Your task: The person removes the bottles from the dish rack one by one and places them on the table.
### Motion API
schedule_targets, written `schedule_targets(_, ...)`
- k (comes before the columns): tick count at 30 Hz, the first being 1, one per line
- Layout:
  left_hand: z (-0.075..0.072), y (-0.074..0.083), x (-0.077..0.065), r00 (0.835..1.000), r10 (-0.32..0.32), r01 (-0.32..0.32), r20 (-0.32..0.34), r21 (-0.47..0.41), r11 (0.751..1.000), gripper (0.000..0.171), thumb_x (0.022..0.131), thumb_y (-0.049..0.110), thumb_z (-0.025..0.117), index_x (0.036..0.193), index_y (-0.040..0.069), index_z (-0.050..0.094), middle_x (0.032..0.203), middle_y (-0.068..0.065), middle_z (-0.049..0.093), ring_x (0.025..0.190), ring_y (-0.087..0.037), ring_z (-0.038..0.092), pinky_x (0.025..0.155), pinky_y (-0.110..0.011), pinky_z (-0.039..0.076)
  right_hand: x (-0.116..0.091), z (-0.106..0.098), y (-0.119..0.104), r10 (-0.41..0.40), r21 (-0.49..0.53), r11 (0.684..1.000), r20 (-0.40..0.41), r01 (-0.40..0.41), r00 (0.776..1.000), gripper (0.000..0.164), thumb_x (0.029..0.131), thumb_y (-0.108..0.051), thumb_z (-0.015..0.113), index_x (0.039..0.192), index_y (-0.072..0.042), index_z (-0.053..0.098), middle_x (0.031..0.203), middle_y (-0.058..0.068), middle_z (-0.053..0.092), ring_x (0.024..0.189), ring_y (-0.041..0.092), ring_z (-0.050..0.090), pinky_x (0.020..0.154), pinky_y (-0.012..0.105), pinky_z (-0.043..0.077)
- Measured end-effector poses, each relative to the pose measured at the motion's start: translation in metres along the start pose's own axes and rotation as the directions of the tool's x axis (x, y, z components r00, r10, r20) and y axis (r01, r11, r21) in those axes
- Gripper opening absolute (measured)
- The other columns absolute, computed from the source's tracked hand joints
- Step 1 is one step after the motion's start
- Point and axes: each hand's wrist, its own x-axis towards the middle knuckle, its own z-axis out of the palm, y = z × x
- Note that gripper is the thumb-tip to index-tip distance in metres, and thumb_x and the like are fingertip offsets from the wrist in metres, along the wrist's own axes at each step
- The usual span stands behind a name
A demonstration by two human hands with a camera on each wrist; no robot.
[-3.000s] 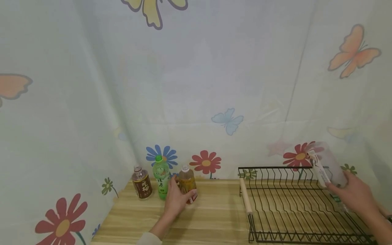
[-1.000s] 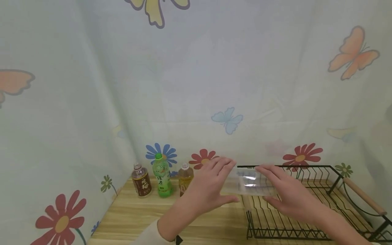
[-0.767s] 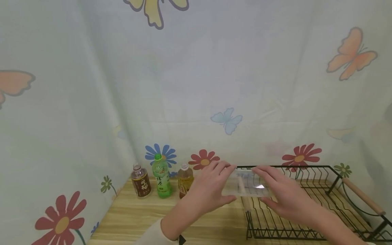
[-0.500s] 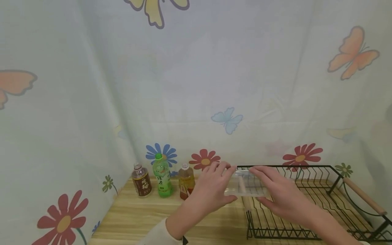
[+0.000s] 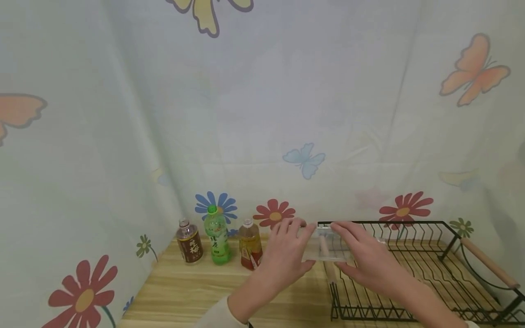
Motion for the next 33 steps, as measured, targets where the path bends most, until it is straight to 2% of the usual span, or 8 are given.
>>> schedule_targets(6, 0.003, 0.003, -0.001, 0.999, 0.006, -0.006, 0.042, 0.0, 1.0, 0.088, 0.08, 0.061, 0.087, 0.152, 0.021, 0.055, 0.139, -0.001, 0.056, 0.129, -0.024, 0.052, 0.111, -0.044, 0.049, 0.0, 0.008, 0.0, 0.038, -0.026, 0.999, 0.0, -0.038, 0.999, 0.094, 0.07, -0.032, 0.102, 0.147, -0.007, 0.054, 0.14, 0.012, 0.06, 0.12, 0.032, 0.063, 0.091, 0.052, 0.061)
schedule_targets(12, 0.005, 0.003, -0.003, 0.999, 0.023, -0.023, 0.026, -0.016, 1.0, 0.089, 0.079, 0.059, 0.089, 0.15, 0.019, 0.056, 0.141, 0.0, 0.058, 0.13, -0.023, 0.053, 0.111, -0.043, 0.049, -0.003, 0.011, 0.0, 0.061, -0.02, 0.998, -0.021, -0.061, 0.998, 0.093, 0.068, -0.032, 0.103, 0.145, -0.008, 0.057, 0.137, 0.012, 0.062, 0.117, 0.03, 0.064, 0.088, 0.051, 0.062)
schedule_targets(20, 0.01, 0.004, -0.002, 0.998, 0.041, -0.039, 0.037, -0.036, 0.999, 0.088, 0.078, 0.059, 0.09, 0.148, 0.019, 0.056, 0.142, 0.002, 0.059, 0.13, -0.022, 0.054, 0.11, -0.045, 0.049, -0.008, 0.015, -0.001, 0.096, -0.001, 0.995, -0.024, -0.096, 0.995, 0.092, 0.067, -0.032, 0.103, 0.144, -0.012, 0.057, 0.139, 0.011, 0.062, 0.115, 0.03, 0.065, 0.088, 0.051, 0.063)
schedule_targets(33, 0.015, 0.005, 0.0, 0.998, 0.062, -0.062, 0.029, 0.007, 0.998, 0.091, 0.079, 0.062, 0.089, 0.15, 0.016, 0.054, 0.142, 0.001, 0.058, 0.129, -0.023, 0.055, 0.107, -0.046, 0.051, -0.004, 0.014, 0.004, 0.05, -0.038, 0.998, -0.027, -0.051, 0.998, 0.093, 0.065, -0.031, 0.104, 0.143, -0.007, 0.058, 0.134, 0.013, 0.063, 0.117, 0.032, 0.065, 0.091, 0.052, 0.061)
